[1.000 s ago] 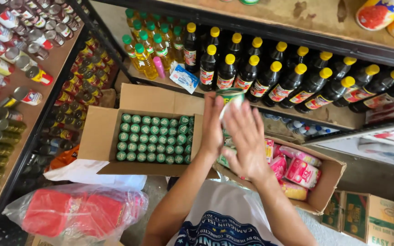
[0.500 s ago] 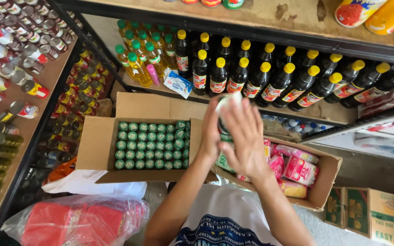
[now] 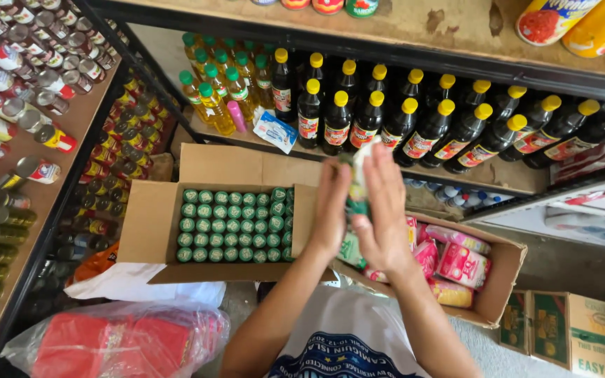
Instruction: The recorder is cleaning canned goods with a white cloth before placing them back on the shelf or into a box.
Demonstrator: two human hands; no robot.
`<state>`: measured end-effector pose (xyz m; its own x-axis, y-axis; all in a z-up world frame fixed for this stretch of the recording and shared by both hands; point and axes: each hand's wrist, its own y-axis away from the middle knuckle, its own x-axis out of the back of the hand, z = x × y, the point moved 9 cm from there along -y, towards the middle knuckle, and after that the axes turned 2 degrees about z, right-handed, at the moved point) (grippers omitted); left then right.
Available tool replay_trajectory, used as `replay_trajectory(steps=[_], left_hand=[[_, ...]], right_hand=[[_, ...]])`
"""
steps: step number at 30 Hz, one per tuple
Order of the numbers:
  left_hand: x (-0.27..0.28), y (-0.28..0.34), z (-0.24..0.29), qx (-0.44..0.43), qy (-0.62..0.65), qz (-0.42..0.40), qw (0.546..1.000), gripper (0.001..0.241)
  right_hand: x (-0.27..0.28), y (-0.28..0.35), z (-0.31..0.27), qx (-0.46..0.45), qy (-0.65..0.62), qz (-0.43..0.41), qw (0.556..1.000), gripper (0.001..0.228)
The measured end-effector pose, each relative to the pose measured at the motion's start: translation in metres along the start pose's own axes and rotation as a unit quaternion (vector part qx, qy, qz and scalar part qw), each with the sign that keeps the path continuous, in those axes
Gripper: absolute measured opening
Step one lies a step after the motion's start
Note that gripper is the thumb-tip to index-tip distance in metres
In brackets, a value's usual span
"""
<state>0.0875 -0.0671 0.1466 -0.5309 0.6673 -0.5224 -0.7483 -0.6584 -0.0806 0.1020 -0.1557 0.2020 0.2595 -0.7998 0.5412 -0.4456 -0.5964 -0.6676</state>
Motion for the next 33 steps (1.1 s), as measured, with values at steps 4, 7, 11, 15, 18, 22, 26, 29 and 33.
replay_trajectory(steps=[4, 7, 11, 15, 18, 22, 26, 29, 33], left_hand=[[0.004, -0.005, -0.005, 0.005, -0.003, -0.008, 1.0, 0.031], [0.01, -0.015, 0.002, 0.018, 0.034, 0.021, 0.999, 0.042], [0.025, -0.021, -0.02, 0.03, -0.044, 0.057, 0.997, 0.07], [-0.013, -0.008, 0.006, 0.054, -0.006, -0.007, 0.998, 0.043], [-0.001, -0.03, -0.027, 0.045, 0.033, 0.009, 0.998, 0.052], [0.02, -0.049, -0.019, 0.015, 0.075, 0.054, 0.996, 0.047], [0.007, -0.036, -0.026, 0.031, 0.057, 0.025, 0.998, 0.043], [-0.003, -0.027, -0.024, 0.044, 0.032, 0.0, 0.999, 0.036], [0.003, -0.034, -0.013, 0.074, 0.072, -0.031, 0.994, 0.053]], right_hand=[[0.001, 0.014, 0.003, 0.008, 0.008, -0.003, 1.0, 0.075], [-0.014, 0.038, 0.005, 0.027, 0.005, -0.02, 0.999, 0.077], [-0.019, 0.031, 0.005, 0.063, 0.051, -0.043, 0.996, 0.075], [0.005, -0.004, 0.01, 0.005, -0.002, 0.008, 1.0, 0.07], [-0.001, -0.001, 0.006, 0.004, -0.031, 0.011, 0.999, 0.074], [-0.023, 0.027, 0.013, 0.049, 0.004, -0.044, 0.998, 0.073], [-0.01, 0.003, 0.02, 0.037, 0.004, -0.019, 0.999, 0.072], [0.005, -0.009, 0.019, 0.009, -0.026, 0.021, 0.999, 0.07], [-0.011, 0.018, 0.015, 0.021, -0.026, 0.002, 0.999, 0.07]])
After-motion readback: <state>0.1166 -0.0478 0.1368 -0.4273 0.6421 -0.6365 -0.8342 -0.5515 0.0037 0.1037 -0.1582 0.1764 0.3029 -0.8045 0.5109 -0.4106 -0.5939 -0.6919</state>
